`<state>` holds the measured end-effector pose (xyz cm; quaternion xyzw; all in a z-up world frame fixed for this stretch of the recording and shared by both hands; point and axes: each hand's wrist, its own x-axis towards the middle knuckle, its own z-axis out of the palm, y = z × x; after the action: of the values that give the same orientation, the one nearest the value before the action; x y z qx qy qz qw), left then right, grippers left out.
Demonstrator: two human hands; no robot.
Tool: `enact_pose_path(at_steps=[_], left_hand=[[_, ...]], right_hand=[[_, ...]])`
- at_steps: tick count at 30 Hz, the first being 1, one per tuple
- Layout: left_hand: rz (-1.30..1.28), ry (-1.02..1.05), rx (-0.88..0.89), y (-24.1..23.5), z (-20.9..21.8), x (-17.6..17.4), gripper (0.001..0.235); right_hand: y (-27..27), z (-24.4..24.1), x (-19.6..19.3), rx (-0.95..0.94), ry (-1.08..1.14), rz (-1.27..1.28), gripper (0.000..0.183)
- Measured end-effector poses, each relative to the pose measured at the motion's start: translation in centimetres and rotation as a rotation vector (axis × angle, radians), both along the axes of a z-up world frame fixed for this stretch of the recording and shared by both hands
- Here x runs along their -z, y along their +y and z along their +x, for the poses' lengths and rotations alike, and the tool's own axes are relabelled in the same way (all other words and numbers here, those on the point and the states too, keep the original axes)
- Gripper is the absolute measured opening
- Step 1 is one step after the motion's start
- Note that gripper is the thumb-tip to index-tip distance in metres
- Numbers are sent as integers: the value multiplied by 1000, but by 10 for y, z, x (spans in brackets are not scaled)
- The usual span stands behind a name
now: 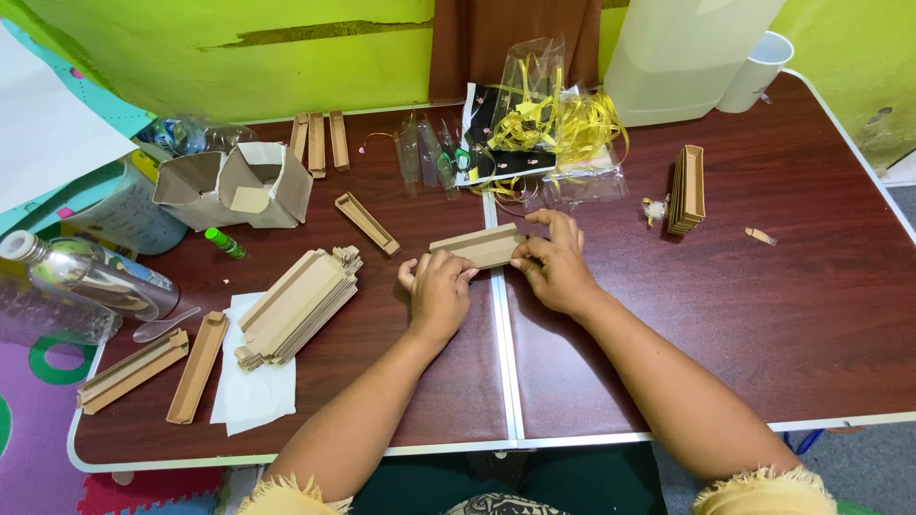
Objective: The person assembles small rectangular cardboard boxes by hand. They pick up flat cardboard pieces, fold and press the edges to form box shapes, and place the finished boxes into a stack on the table.
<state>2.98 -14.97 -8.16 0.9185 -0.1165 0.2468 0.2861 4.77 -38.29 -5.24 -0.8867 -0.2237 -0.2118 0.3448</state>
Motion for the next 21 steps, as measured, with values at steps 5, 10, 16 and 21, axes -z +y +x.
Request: enact_pose_path(at_steps=[5, 10, 16, 21], left_hand=[[16, -10, 36, -4, -3, -1, 6], [31, -31, 109, -12, -5, 7, 7], [47, -32, 130, -11, -7, -3, 7], [26, -74, 82, 0, -2, -2, 5]], right_hand=[[14, -11, -13, -26, -85, -116, 10], [22, -19, -21, -87, -50, -166, 10], [10, -6, -3, -41, -183, -234, 13], [9, -7, -11, -16, -182, -206, 13]])
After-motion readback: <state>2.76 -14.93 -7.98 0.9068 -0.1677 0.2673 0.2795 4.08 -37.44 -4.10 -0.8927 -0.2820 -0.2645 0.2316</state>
